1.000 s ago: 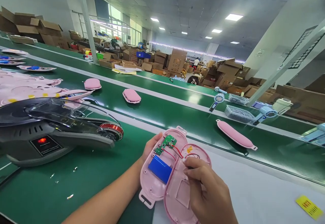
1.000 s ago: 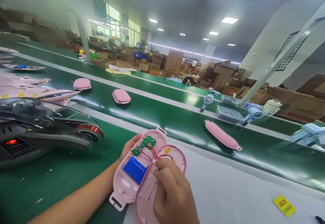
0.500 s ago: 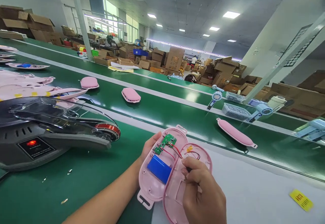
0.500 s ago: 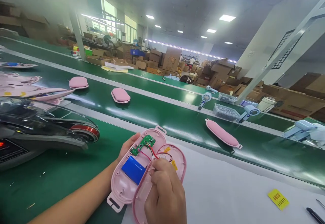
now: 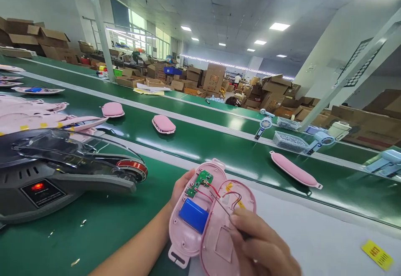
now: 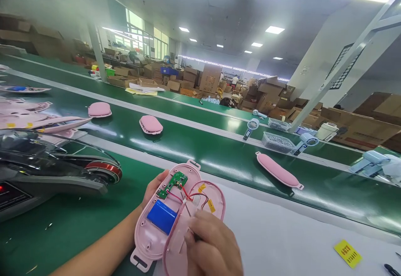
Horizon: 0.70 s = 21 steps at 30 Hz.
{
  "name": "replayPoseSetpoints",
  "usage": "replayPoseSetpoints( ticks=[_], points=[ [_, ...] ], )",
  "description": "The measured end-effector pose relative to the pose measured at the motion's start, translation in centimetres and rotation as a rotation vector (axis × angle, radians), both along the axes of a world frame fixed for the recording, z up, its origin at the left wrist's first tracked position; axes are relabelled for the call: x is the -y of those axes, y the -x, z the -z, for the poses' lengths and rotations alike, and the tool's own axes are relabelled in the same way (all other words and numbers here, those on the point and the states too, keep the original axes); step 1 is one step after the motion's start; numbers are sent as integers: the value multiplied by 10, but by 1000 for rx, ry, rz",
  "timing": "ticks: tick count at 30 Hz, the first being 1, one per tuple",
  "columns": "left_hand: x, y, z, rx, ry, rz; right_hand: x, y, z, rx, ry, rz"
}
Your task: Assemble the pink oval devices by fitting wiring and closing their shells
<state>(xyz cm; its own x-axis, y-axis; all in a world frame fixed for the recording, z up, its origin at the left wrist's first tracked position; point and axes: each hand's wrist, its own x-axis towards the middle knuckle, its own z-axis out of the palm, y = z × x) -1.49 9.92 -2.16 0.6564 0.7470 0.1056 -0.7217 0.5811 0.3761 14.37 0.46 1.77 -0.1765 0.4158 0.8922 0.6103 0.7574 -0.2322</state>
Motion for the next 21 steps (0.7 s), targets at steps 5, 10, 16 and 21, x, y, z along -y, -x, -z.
replayPoseSetpoints(
  ticks=[5, 10, 16, 21],
  points=[
    [-4, 6, -4, -3, 11, -89, -12, -43, -17, -76, -128, 424],
    [-2, 8, -15, -20, 46, -97, -38, -73, 0, 221, 468, 534],
    [0, 8, -16, -23, 56, -48, -28, -70, 14, 520, 1035, 533],
    [4, -4, -4, -95, 7, 27, -37, -56, -5, 84, 820, 421]
  ],
)
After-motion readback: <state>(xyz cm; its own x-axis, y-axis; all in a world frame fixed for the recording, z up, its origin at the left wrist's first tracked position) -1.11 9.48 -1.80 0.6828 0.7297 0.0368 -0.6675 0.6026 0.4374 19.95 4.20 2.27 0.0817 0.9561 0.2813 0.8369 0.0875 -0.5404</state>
